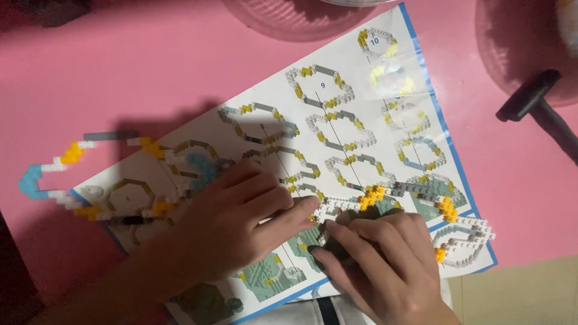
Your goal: Assembling a complex structure using small interlocking toy blocks while following a printed instruction guide.
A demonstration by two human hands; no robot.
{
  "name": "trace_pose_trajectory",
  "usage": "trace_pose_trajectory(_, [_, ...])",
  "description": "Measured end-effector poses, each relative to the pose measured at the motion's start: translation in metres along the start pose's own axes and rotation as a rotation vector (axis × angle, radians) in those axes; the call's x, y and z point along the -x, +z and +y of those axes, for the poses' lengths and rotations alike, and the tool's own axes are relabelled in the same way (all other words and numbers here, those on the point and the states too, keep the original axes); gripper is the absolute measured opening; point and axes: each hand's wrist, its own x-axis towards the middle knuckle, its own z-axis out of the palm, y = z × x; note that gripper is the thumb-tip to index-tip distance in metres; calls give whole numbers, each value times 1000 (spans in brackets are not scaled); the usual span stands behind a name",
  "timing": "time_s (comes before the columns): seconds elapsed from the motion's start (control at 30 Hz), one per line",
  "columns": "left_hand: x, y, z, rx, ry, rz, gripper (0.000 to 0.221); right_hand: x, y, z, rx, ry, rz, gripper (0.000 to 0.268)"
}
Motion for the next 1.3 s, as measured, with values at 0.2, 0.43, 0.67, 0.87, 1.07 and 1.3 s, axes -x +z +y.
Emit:
trace_pose_trajectory(0.2, [1,0,-3,37,-19,-18,23,-3,6,0,-16,45,76,21])
trace_pose_trajectory(0.43, [1,1,-4,59,-32,-8,21,-2,0,5,-30,85,-41,29])
trace_pose_trajectory(0.67, [3,0,-6,54,-39,-29,13,-14,-1,6,-44,37,-39,20])
trace_pose_trajectory(0.87, [7,4,-5,37,-36,5,16,-12,2,3,-11,56,-62,18])
trace_pose_trajectory(1.07, [11,3,-5,46,-31,-33,21,-13,1,4,-28,41,-70,18])
trace_pose_trajectory(1.3, [12,7,-4,28,-26,-40,20,-11,-3,10,-39,1,-131,18])
